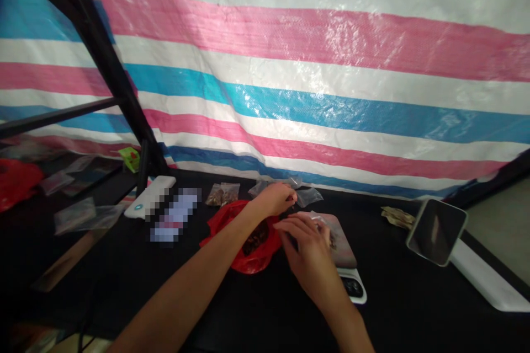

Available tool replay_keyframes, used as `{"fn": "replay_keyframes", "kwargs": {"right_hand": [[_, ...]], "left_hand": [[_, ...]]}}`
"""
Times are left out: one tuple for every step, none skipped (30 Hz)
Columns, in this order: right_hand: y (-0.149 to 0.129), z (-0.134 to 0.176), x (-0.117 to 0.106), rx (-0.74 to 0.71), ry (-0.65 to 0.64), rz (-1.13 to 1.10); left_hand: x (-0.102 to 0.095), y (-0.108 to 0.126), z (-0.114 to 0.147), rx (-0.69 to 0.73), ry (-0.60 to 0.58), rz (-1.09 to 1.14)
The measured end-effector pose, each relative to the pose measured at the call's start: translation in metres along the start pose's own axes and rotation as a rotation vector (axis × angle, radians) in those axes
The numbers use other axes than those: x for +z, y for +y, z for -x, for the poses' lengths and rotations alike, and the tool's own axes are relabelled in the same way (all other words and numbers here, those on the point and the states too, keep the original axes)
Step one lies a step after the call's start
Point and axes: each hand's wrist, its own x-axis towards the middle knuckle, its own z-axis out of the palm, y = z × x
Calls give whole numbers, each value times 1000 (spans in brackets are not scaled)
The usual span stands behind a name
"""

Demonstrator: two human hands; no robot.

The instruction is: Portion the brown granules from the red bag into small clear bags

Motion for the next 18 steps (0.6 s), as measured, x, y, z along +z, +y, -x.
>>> {"fn": "replay_keyframes", "kwargs": {"right_hand": [[11, 4, -9, 16, 72, 4], [22, 8, -18, 41, 144, -6], [32, 11, -28, 72, 200, -27], [41, 15, -37, 104, 254, -56], [49, 18, -46, 134, 309, -78], [55, 22, -54, 170, 350, -90], [61, 26, -60, 215, 379, -87], [65, 30, -65, 260, 399, -83], [69, 34, -68, 299, 406, -78], [72, 39, -70, 335, 410, -75], [74, 43, -70, 364, 408, -77], [77, 48, -70, 385, 406, -81], [79, 51, -68, 399, 406, -87], [81, 54, -67, 407, 404, -93], [83, 56, -64, 405, 403, -96], [86, 58, -62, 394, 401, -94], [88, 58, -59, 370, 395, -90], [90, 57, -55, 336, 385, -80]], "left_hand": [[3, 3, -1, -4, -7, -8], [6, 5, -2, -9, -18, -18], [8, 8, -2, -13, -29, -28], [11, 10, -2, -16, -37, -38], [13, 12, -1, -20, -41, -47], [15, 13, 0, -24, -42, -55], [17, 15, 1, -30, -39, -63], [18, 15, 2, -36, -38, -69], [18, 16, 3, -40, -38, -74], [18, 16, 4, -41, -43, -76], [17, 15, 6, -41, -51, -78], [17, 15, 7, -38, -63, -78], [16, 14, 9, -35, -78, -76], [15, 13, 11, -31, -92, -74], [13, 12, 12, -28, -105, -70], [12, 11, 14, -22, -115, -64], [12, 11, 16, -16, -122, -56], [11, 10, 17, -8, -123, -46]]}}
